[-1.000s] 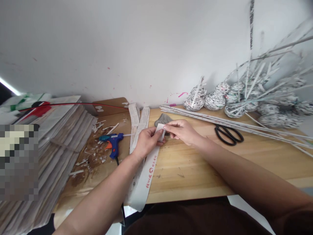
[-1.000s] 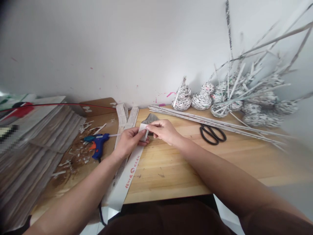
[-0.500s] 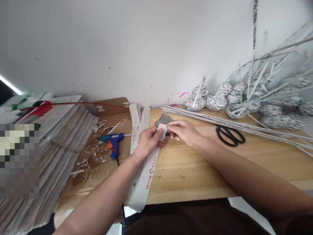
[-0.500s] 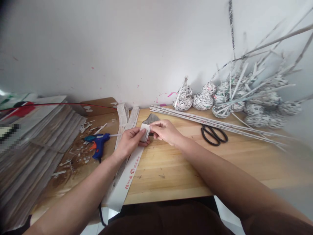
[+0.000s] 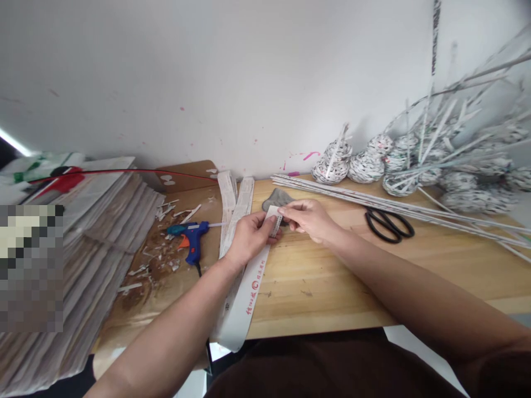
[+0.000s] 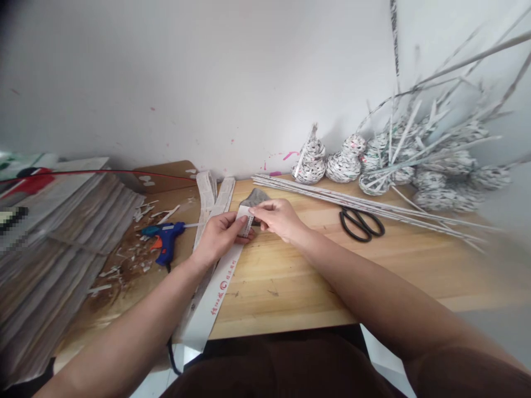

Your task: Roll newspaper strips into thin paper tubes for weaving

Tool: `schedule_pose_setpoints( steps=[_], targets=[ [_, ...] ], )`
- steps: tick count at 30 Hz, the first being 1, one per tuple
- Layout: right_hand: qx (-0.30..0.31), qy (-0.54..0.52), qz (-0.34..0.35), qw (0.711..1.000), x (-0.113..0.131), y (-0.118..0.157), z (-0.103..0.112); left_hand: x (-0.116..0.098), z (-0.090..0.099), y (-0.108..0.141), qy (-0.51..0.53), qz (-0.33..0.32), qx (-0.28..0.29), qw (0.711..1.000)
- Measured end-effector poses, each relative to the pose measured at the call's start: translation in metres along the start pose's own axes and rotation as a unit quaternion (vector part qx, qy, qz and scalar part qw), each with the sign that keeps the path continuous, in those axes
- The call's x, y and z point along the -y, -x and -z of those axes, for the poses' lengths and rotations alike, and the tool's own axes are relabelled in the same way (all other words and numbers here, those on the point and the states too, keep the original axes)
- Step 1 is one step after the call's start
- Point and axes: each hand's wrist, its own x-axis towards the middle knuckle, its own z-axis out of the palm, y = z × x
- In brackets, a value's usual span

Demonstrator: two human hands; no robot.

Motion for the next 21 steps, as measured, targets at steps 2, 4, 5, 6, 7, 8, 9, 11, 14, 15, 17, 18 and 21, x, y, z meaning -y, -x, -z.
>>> schedule_pose_setpoints(
  steps=[2,4,5,6,7,8,9,11,14,15,17,18,21],
  targets=[
    [-0.002,-0.004,0.004,1.000,-0.0010,-0.0003,-0.0001,0.0020,0.0000,-0.0003,0.000,-0.001,0.003,1.000],
    [-0.002,-0.004,0.006,1.000,-0.0011,-0.0001,-0.0005,0.0040,-0.0001,-0.0006,-0.003,-0.001,0.006,1.000],
    [-0.002,-0.005,0.006,1.000,-0.0008,0.0001,-0.0007,0.0048,-0.0001,-0.0008,-0.005,-0.001,0.006,1.000],
    [-0.001,-0.006,0.006,1.000,-0.0002,0.0004,-0.0008,0.0054,-0.0001,-0.0011,-0.007,-0.002,0.006,1.000],
    [0.002,-0.007,0.006,1.000,0.0005,0.0007,-0.0006,0.0057,0.0001,-0.0013,-0.008,-0.002,0.007,1.000],
    [0.006,-0.009,0.005,1.000,0.0014,0.0009,-0.0002,0.0058,0.0004,-0.0015,-0.007,-0.001,0.007,1.000],
    [0.013,-0.013,0.004,1.000,0.0024,0.0010,0.0006,0.0057,0.0007,-0.0017,-0.005,0.000,0.007,1.000],
    [0.033,-0.023,0.001,0.999,0.0044,0.0009,0.0030,0.0051,0.0013,-0.0021,0.000,0.006,0.004,1.000],
    [0.057,-0.029,-0.002,0.998,0.0061,0.0003,0.0068,0.0039,0.0016,-0.0022,0.005,0.014,-0.003,1.000],
    [0.060,-0.025,-0.002,0.998,0.0060,0.0000,0.0076,0.0036,0.0015,-0.0022,0.004,0.015,-0.004,1.000],
    [0.060,-0.011,-0.002,0.998,0.0053,-0.0005,0.0082,0.0030,0.0012,-0.0021,-0.001,0.016,-0.002,1.000],
    [0.060,-0.006,-0.004,0.998,0.0047,-0.0008,0.0081,0.0027,0.0010,-0.0021,-0.003,0.017,0.000,1.000],
    [0.061,-0.004,-0.007,0.998,0.0032,-0.0015,0.0073,0.0019,0.0008,-0.0020,-0.003,0.021,0.007,1.000]
  ],
)
